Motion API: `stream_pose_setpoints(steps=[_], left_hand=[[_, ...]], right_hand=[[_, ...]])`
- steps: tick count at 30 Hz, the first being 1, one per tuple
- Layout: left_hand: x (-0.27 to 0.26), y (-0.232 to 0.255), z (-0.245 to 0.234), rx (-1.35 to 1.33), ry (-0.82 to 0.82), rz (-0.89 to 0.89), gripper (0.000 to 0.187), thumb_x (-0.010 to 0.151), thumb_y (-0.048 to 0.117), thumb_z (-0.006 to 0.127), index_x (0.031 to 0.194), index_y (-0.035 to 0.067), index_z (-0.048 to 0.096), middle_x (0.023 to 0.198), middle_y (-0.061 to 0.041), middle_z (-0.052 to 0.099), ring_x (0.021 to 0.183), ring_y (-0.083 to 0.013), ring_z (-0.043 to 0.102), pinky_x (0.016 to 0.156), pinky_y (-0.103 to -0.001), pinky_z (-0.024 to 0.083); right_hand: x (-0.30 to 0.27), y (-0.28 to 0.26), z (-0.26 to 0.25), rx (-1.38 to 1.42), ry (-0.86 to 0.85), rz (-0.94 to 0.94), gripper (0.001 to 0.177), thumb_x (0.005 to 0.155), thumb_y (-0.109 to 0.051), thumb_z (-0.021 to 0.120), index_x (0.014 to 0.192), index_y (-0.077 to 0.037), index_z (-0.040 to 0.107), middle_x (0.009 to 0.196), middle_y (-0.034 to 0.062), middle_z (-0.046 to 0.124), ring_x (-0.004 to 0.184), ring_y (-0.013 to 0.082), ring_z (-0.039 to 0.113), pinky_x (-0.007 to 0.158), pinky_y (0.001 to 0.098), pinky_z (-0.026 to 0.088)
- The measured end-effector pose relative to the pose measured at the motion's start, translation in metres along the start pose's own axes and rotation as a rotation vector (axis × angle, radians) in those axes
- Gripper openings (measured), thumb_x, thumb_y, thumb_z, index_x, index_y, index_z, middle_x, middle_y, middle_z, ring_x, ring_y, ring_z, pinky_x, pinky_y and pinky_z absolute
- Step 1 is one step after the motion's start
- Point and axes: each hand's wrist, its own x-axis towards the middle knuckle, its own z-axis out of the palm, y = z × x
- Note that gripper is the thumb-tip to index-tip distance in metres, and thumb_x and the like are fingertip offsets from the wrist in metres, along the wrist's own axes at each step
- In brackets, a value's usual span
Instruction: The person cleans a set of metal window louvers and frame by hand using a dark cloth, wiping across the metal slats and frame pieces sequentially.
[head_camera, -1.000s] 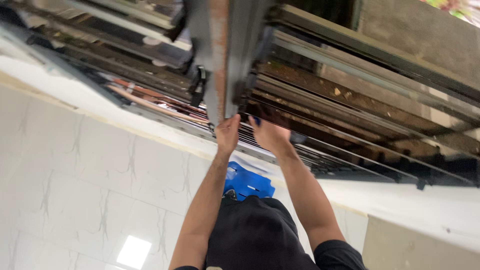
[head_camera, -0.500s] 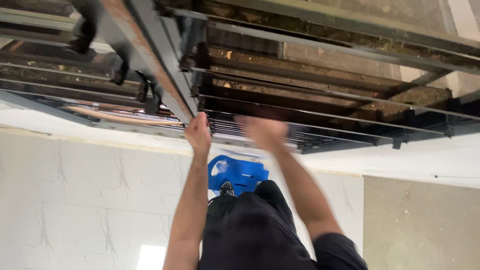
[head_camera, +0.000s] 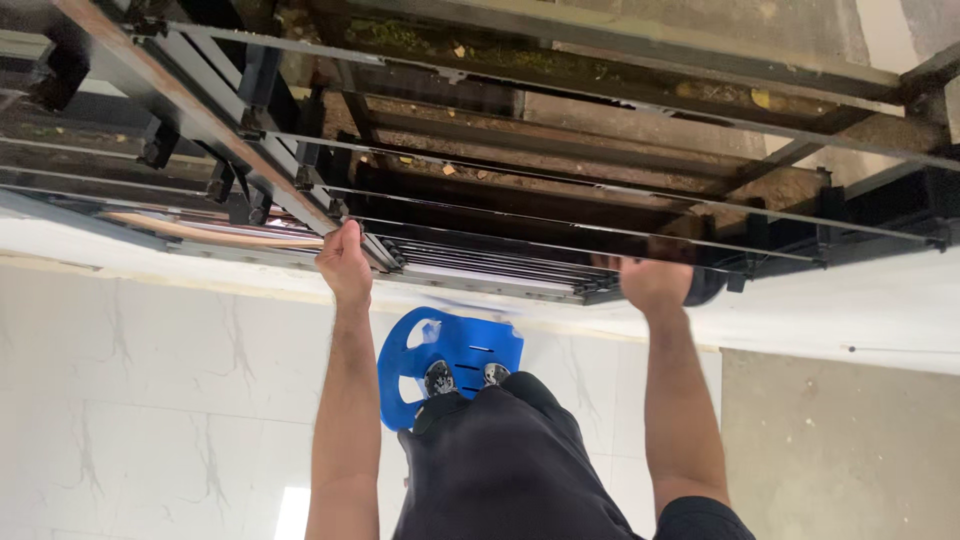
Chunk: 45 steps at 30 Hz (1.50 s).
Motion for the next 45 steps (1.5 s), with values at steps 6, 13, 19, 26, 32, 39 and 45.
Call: stream_pose_setpoints(steps=[6,13,19,26,32,39,45], left_hand=[[-0.001,-0.007,0.009,0.018,0.113,-0.026,0.028,0.101,0.02,0.067,0.089,-0.004,0.073,0.086,-0.003,0.068,0.081,-0.0094,0.059,0.076,-0.027,0.047],[0.005,-0.008,-0.001,0.094,0.092,-0.011,0.03,0.097,0.024,0.068,0.085,-0.004,0.071,0.088,-0.002,0.068,0.081,-0.0095,0.059,0.072,-0.028,0.048],[0.012,-0.023,-0.003,0.321,0.089,-0.022,0.038,0.098,0.031,0.068,0.08,-0.001,0.07,0.07,-0.005,0.063,0.068,-0.0124,0.055,0.064,-0.032,0.045],[0.005,-0.004,0.013,0.23,0.126,-0.041,0.033,0.095,0.031,0.069,0.089,0.0,0.077,0.08,-0.004,0.074,0.078,-0.0104,0.066,0.073,-0.028,0.051],[0.005,-0.003,0.017,0.0,0.105,-0.08,0.027,0.094,0.022,0.072,0.093,-0.005,0.077,0.086,-0.004,0.074,0.081,-0.01,0.066,0.074,-0.028,0.052],[0.004,-0.038,0.019,-0.054,0.092,-0.062,0.026,0.096,0.018,0.072,0.094,-0.007,0.076,0.081,-0.004,0.072,0.076,-0.0065,0.061,0.068,-0.026,0.051],[0.002,-0.031,0.017,-0.087,0.056,-0.069,0.026,0.097,0.018,0.07,0.098,-0.007,0.076,0.083,-0.005,0.073,0.077,-0.0076,0.061,0.067,-0.027,0.051]], right_hand=[[-0.008,-0.114,0.025,0.126,-0.169,-0.237,0.046,0.098,-0.048,0.056,0.132,-0.019,0.065,0.102,0.0096,0.073,0.094,0.0326,0.07,0.08,0.0474,0.055],[-0.017,-0.081,0.024,0.231,-0.154,-0.484,0.045,0.095,-0.047,0.06,0.129,-0.019,0.066,0.106,0.0086,0.076,0.092,0.0315,0.073,0.074,0.0452,0.057],[-0.037,0.039,0.031,0.09,0.014,-0.428,0.037,0.097,-0.042,0.062,0.124,-0.018,0.071,0.09,0.0092,0.076,0.083,0.028,0.074,0.078,0.0449,0.056],[-0.018,-0.083,0.002,-0.059,-0.428,-0.4,0.06,0.098,-0.048,0.058,0.154,-0.031,0.046,0.105,0.0092,0.072,0.095,0.0245,0.072,0.085,0.0412,0.058],[0.019,-0.27,0.01,0.095,-0.569,-0.741,0.07,0.1,-0.045,0.055,0.162,-0.033,0.022,0.141,0.0187,0.055,0.126,0.0366,0.059,0.098,0.0468,0.054],[0.018,-0.257,0.016,0.006,-0.601,-0.724,0.063,0.101,-0.047,0.052,0.157,-0.036,0.025,0.158,0.02,0.035,0.133,0.0366,0.052,0.097,0.046,0.053],[0.02,-0.291,0.024,0.11,-0.401,-0.849,0.064,0.092,-0.043,0.065,0.15,-0.032,0.041,0.151,0.0187,0.043,0.129,0.0371,0.055,0.093,0.0456,0.053]])
